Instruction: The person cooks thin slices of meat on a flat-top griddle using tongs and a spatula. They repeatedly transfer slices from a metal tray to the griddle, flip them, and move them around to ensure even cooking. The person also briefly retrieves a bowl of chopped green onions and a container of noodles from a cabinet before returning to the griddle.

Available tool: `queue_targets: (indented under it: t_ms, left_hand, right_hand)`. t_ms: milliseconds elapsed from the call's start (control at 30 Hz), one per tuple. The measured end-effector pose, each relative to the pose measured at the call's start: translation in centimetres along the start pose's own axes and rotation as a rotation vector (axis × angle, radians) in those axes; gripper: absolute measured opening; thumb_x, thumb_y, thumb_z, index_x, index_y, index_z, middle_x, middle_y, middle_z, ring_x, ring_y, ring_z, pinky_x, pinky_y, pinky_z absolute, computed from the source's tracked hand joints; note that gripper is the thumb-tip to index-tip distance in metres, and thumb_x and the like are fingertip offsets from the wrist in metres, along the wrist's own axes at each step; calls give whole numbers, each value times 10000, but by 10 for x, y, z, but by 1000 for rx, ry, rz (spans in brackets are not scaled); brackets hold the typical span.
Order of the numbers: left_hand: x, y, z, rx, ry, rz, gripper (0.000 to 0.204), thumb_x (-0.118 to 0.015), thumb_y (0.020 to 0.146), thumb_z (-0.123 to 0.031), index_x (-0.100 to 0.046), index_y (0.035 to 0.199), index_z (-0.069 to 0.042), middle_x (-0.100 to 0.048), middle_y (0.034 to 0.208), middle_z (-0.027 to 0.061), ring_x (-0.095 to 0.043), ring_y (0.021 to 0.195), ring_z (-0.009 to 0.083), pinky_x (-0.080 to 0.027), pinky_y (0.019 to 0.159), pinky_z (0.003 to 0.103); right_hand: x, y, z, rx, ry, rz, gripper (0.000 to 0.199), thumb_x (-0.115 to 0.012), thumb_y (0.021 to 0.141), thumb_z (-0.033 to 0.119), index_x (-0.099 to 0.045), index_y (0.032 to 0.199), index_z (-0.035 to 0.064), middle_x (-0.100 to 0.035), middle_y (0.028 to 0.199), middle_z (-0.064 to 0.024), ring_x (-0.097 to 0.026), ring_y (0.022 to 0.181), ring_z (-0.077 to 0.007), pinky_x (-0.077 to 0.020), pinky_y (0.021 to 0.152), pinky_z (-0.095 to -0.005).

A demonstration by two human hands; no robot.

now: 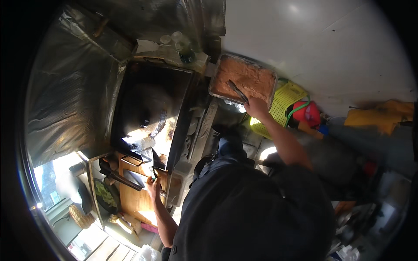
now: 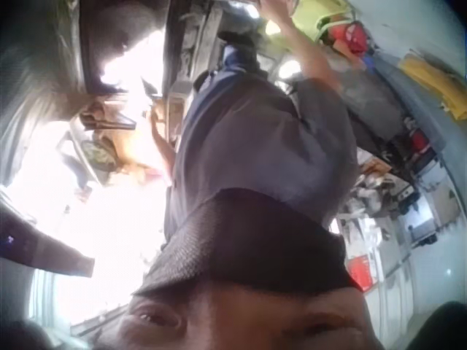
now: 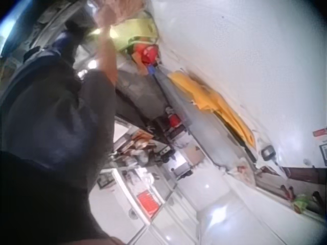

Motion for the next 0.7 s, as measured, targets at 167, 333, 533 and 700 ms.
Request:
queue_targets:
  t_ms: [167, 333, 533, 700]
  left_hand:
    - [-17, -16, -31, 212, -715, 73, 175, -723, 929, -221, -596, 849, -130, -563, 672, -12, -570, 585, 110, -468, 497, 262]
    - [-16, -27, -59, 178, -863, 1, 196, -706, 956, -224, -575, 835, -142, -579, 682, -8, -573, 590, 116, -484, 530, 274]
    - [-14, -42, -99, 107, -902, -7, 175, -697, 967, -206, -586, 846, -145, -593, 699, -17, -575, 613, 112, -480, 574, 276]
    - [-19, -36, -112, 114, -892, 15, 157, -703, 966, -186, -600, 854, -145, -618, 719, -14, -579, 614, 108, -474, 563, 274]
  right_hand:
    - [-22, 15, 35, 227, -95, 23, 266, -631, 869, 265, -699, 910, 11, -725, 844, -220, -714, 832, -397, -551, 743, -528]
    - [-33, 27, 29, 195, -82, 64, 263, -648, 861, 268, -721, 895, 18, -723, 852, -219, -711, 844, -406, -551, 741, -527]
    - [-3, 19, 28, 92, 31, 66, 271, -653, 858, 269, -737, 910, 16, -723, 871, -229, -710, 873, -411, -555, 755, -522]
    - [-19, 34, 42, 291, -191, 117, 299, -614, 884, 279, -726, 871, 3, -713, 864, -241, -701, 841, -421, -549, 766, -512]
Point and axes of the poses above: each hand's wrist, its own y-axis towards the middle knuckle, its own x-axis out of the back of the hand, z = x × y, the point moved 8 cm from there along y, towards the middle knuckle
